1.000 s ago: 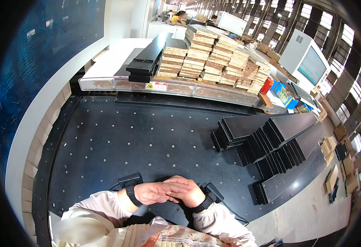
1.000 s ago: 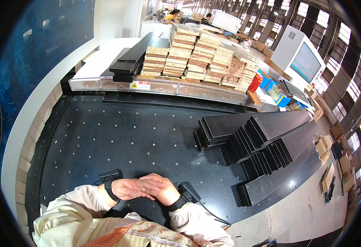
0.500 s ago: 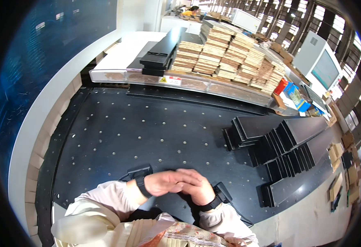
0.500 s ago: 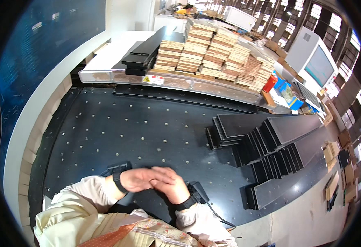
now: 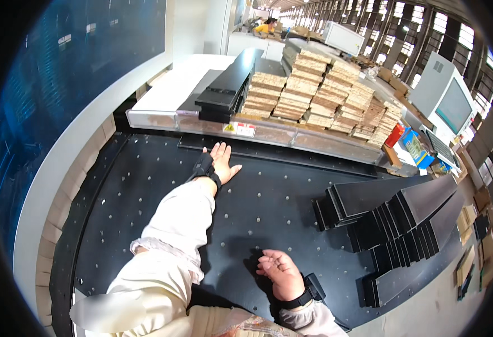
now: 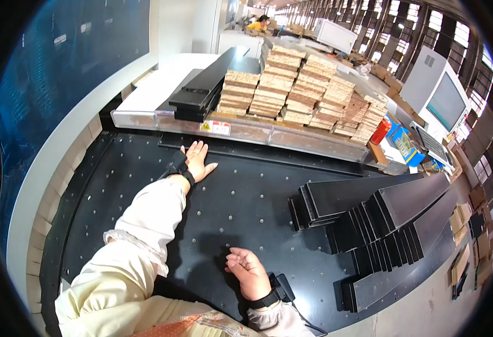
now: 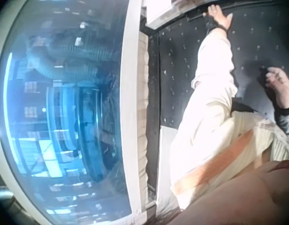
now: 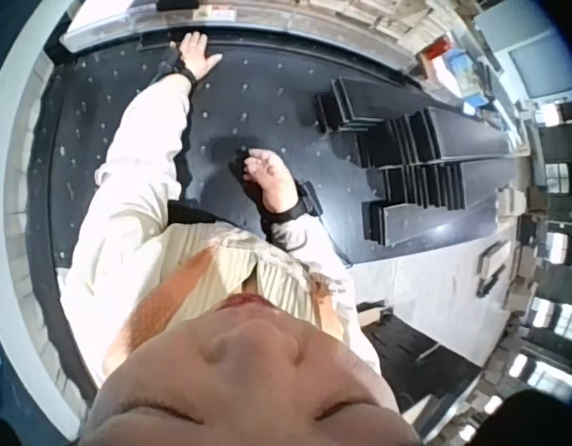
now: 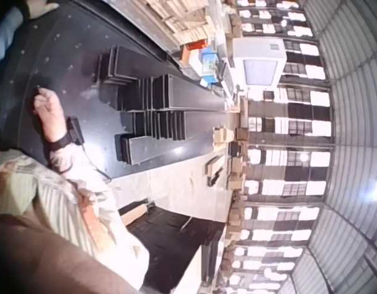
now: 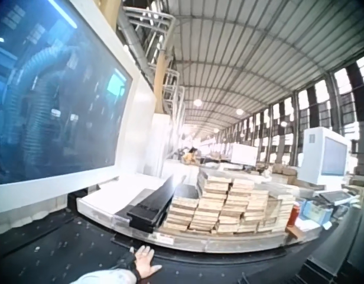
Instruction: Stacking and organizing black L-shaped furniture components on a workbench in a factory.
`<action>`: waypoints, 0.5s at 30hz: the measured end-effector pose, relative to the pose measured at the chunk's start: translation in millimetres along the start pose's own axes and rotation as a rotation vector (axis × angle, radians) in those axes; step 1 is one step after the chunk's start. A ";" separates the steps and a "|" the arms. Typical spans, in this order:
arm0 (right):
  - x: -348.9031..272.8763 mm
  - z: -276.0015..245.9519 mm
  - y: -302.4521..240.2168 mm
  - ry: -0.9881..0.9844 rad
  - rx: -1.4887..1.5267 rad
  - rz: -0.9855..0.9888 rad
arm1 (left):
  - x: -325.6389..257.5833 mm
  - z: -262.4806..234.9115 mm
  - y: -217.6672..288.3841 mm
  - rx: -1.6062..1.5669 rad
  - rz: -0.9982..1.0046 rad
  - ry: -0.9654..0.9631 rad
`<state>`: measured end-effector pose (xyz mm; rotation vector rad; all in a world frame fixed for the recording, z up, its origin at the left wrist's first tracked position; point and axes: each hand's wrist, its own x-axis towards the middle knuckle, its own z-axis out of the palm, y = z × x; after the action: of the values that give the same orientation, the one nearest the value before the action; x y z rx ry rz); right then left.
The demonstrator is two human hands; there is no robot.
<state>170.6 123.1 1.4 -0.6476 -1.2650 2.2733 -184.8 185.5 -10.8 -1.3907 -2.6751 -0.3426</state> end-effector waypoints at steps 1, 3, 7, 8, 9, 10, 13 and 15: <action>0.4 -0.5 -0.6 -0.012 0.005 -0.002 | -4.4 -1.0 0.2 0.011 0.011 0.009; 0.5 -1.3 -1.4 -0.021 0.015 0.010 | -21.4 -8.0 -3.1 0.037 0.043 0.043; -1.2 -3.4 0.5 -0.052 0.024 -0.020 | -95.3 -25.5 -16.9 -0.005 0.150 0.266; -1.3 -3.9 1.3 -0.055 -0.009 -0.021 | -120.2 -33.4 -25.3 0.014 0.229 0.370; -1.5 -4.4 2.3 -0.032 -0.035 -0.026 | -142.5 -44.4 -36.7 -0.022 0.256 0.345; -1.2 -4.7 3.1 -0.044 -0.025 -0.040 | -163.8 -54.5 -45.9 -0.008 0.204 0.356; 0.1 -4.9 5.2 -0.062 -0.074 -0.035 | -213.3 -99.3 -99.0 -0.011 0.264 0.094; 1.9 -4.7 4.8 -0.117 -0.067 -0.041 | -245.0 -118.1 -123.0 -0.074 0.252 -0.059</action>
<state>171.2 125.1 -5.4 -0.5129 -1.4020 2.2719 -145.4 -106.5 36.9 -1.7623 -2.5127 -0.3835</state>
